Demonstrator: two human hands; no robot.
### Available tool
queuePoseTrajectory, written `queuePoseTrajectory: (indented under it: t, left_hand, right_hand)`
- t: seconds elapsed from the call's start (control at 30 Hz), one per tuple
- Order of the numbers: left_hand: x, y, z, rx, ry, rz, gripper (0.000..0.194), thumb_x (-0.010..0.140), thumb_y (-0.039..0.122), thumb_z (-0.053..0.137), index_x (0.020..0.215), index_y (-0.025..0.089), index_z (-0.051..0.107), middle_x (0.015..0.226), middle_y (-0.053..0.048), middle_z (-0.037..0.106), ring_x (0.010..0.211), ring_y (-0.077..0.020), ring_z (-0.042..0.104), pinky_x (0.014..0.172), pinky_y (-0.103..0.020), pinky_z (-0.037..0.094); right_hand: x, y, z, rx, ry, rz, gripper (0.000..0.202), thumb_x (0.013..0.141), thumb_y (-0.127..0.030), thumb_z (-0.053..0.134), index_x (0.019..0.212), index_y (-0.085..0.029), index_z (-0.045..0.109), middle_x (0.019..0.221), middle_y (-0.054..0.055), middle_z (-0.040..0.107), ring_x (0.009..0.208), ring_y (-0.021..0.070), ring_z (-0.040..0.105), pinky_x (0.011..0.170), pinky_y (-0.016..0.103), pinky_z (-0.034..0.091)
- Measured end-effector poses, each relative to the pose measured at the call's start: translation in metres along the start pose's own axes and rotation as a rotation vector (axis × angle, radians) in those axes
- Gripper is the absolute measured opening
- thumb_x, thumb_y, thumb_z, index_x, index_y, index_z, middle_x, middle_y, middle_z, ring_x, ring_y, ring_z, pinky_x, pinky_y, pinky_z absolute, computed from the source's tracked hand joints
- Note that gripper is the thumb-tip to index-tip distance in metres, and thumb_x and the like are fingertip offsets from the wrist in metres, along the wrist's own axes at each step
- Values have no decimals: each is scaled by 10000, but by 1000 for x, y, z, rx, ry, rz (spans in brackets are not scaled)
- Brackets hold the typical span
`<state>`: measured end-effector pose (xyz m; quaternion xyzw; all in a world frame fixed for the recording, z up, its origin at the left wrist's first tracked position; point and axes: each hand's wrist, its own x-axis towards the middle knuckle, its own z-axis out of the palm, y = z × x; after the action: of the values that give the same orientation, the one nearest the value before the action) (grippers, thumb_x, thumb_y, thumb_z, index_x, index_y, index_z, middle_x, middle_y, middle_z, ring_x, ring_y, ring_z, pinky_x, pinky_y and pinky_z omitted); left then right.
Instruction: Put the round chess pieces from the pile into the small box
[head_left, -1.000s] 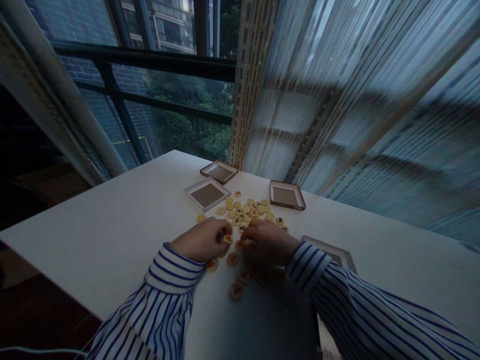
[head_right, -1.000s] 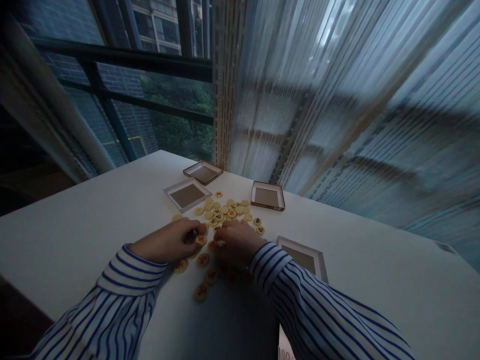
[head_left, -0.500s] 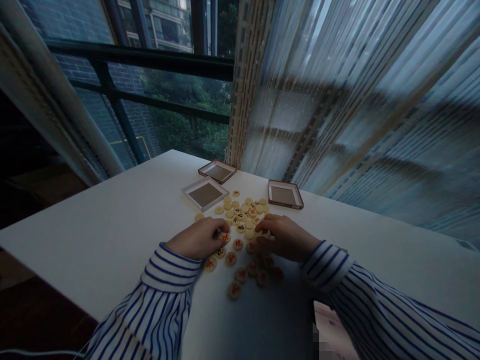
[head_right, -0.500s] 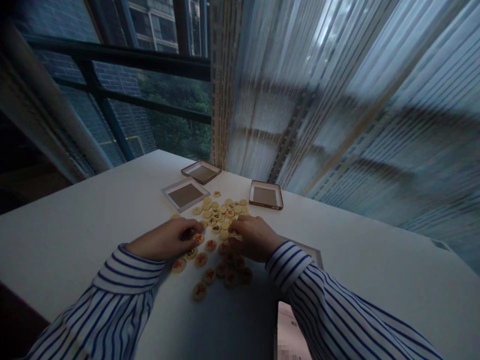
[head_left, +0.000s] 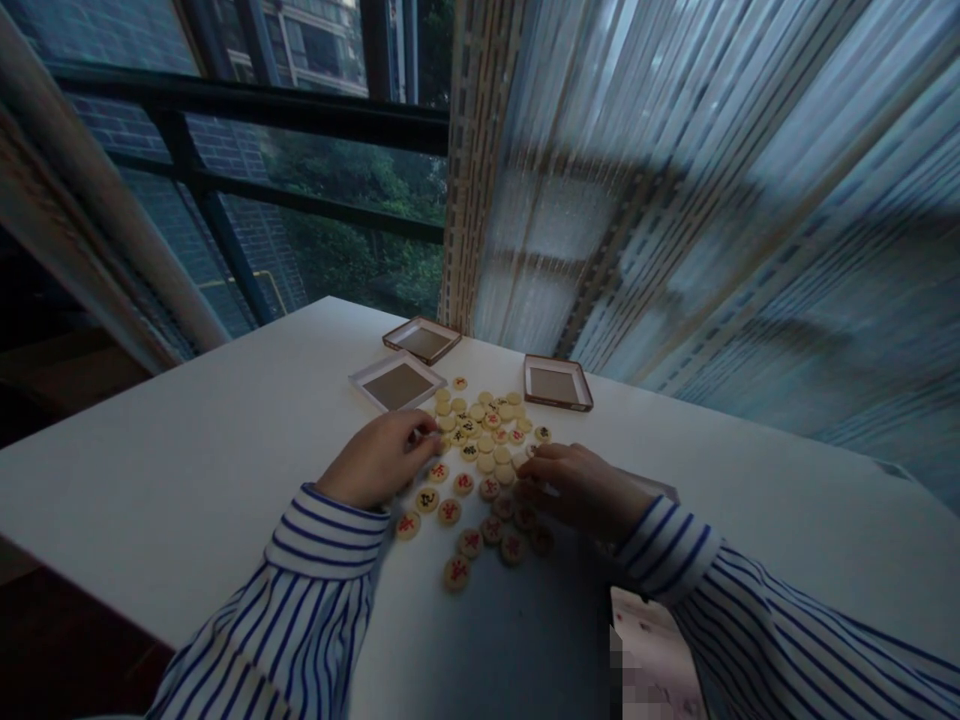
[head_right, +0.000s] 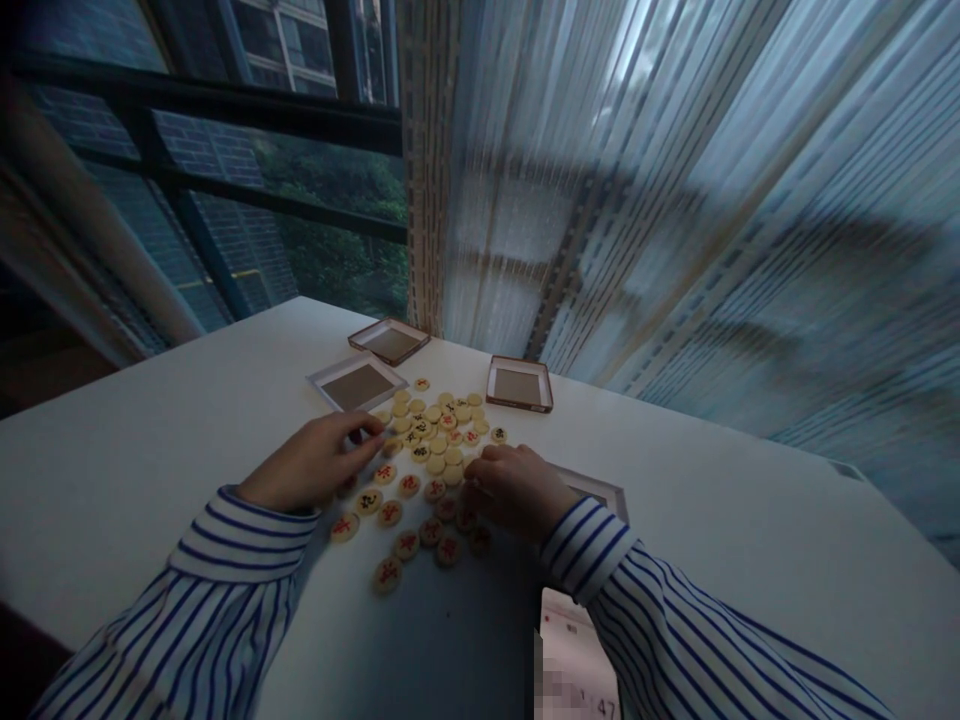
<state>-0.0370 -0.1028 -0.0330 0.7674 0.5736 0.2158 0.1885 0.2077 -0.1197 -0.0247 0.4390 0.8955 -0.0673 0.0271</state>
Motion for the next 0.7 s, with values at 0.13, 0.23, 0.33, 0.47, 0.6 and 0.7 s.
queuePoseTrajectory:
  t: [0.13,0.23,0.33,0.47,0.6,0.7]
  left_hand:
    - [0,-1,1,28,38,6,293,801,371,441,911,180,634,861,-56,669,779,-205,614,699,-298,454]
    - [2,-3,2,12,92,7,325,820,358,405,969,178,631,911,-54,676,806,-199,614,729,-292,456]
    - [6,-5,2,-15,100,23,349,835,342,369,1000,171,625,942,-55,681,838,-198,616,759,-288,456]
    - [13,-9,0,27,15,97,353,848,314,342,993,176,633,997,-61,675,909,-203,608,813,-292,446]
    - [17,-16,1,87,31,106,381,858,290,320,1018,147,635,1032,-91,668,965,-220,587,864,-323,427]
    - [17,-20,4,131,30,146,383,856,268,323,1022,125,638,1059,-112,660,993,-233,572,896,-345,410]
  right_hand:
    - [-3,-1,-1,-14,-29,-7,174,837,-243,492,873,-182,651,866,61,625,727,132,568,640,242,370]
    - [-5,1,-1,-23,-32,-6,159,825,-243,510,873,-188,651,863,58,624,730,134,570,640,245,367]
    - [-7,3,-1,-19,-22,-13,178,840,-265,500,901,-190,649,874,64,628,746,141,581,655,253,376]
    - [-8,6,-2,-15,5,-9,209,847,-271,498,968,-179,641,902,79,638,770,154,592,672,262,392]
    - [-5,8,-1,-12,22,-12,239,829,-238,515,1035,-189,625,934,82,640,795,161,595,693,271,405]
    - [3,8,-3,-13,57,-17,237,835,-223,492,1022,-186,632,942,79,643,821,165,595,719,275,411]
